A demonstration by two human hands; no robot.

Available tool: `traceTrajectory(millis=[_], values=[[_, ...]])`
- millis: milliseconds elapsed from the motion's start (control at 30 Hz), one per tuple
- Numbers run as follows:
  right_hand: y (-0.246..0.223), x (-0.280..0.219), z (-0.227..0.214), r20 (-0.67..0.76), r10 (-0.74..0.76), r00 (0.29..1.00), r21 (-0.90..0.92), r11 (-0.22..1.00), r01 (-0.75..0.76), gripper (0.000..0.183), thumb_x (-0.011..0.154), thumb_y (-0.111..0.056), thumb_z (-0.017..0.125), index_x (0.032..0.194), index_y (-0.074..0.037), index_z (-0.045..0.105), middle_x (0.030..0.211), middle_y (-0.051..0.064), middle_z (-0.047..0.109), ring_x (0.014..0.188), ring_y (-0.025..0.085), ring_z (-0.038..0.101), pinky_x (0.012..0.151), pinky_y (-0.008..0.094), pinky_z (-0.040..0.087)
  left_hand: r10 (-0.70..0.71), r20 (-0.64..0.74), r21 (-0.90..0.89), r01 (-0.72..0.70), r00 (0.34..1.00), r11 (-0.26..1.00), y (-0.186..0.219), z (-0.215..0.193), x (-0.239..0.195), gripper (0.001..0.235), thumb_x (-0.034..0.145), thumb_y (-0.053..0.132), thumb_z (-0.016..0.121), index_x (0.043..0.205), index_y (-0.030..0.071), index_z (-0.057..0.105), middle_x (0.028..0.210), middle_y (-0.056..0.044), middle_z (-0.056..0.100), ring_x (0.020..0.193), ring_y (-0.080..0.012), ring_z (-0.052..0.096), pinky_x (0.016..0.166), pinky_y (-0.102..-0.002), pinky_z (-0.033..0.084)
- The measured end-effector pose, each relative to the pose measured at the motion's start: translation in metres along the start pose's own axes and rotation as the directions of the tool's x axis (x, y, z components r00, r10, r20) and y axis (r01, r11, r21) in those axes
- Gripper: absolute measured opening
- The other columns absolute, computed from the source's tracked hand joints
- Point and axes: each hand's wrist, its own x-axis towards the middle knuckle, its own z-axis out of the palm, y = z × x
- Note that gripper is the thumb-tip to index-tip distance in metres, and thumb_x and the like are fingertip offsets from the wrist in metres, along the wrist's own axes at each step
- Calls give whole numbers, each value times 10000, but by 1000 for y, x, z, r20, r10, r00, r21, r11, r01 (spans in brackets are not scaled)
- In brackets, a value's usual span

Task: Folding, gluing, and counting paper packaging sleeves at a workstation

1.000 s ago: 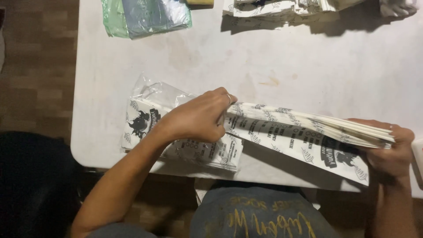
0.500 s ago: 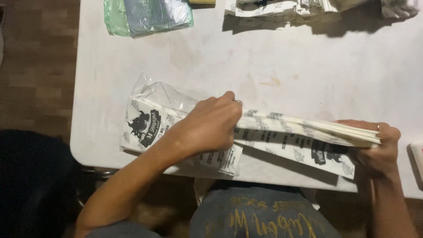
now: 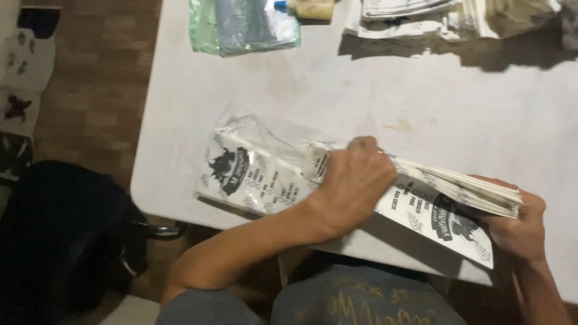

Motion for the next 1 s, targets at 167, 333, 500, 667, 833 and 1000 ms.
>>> traceTrajectory(millis=[167,333,500,667,833,1000], values=[[-19,6,25,-53,121,991,-65,990,-124,429,768,86,757,1192,62,695,1135,139,716,968,194,651,825,288,543,-34,-171,117,55,985,992,28,23,9,143,938,-22,680,815,41,714,912,-189,684,577,-105,508,343,-195,417],[-24,18,46,76,43,996,-71,997,-37,411,751,82,746,1159,61,700,1170,149,719,1034,221,675,924,303,540,-115,-518,57,169,848,984,37,27,13,200,949,-114,625,794,-30,720,981,-313,712,544,-134,512,345,-212,347],[-45,23,62,78,145,986,3,989,-146,425,744,99,729,1167,71,696,1192,153,724,1055,205,663,923,297,537,-207,-610,32,285,765,958,23,12,7,172,1004,-52,652,851,-16,720,947,-229,698,573,-131,532,388,-222,366],[-43,23,59,36,180,983,55,982,-182,418,746,111,721,1159,56,687,1128,150,726,977,203,678,883,281,559,-184,-573,-51,189,799,981,11,22,10,258,993,-166,596,787,-40,687,704,-85,577,524,-146,508,351,-235,395],[0,46,35,218,-79,973,-135,985,111,440,751,69,748,1188,80,698,1191,175,718,1041,248,680,923,328,564,-75,-787,-14,104,612,995,4,14,6,135,1035,-119,614,1037,-107,749,718,-89,622,577,-147,531,397,-210,392],[1,35,43,169,-44,985,70,997,33,434,790,88,691,1221,128,656,1132,234,705,947,295,696,832,360,606,-104,-829,-89,53,549,995,0,13,8,177,993,-145,562,927,-78,713,691,-64,556,583,-142,472,408,-241,344]])
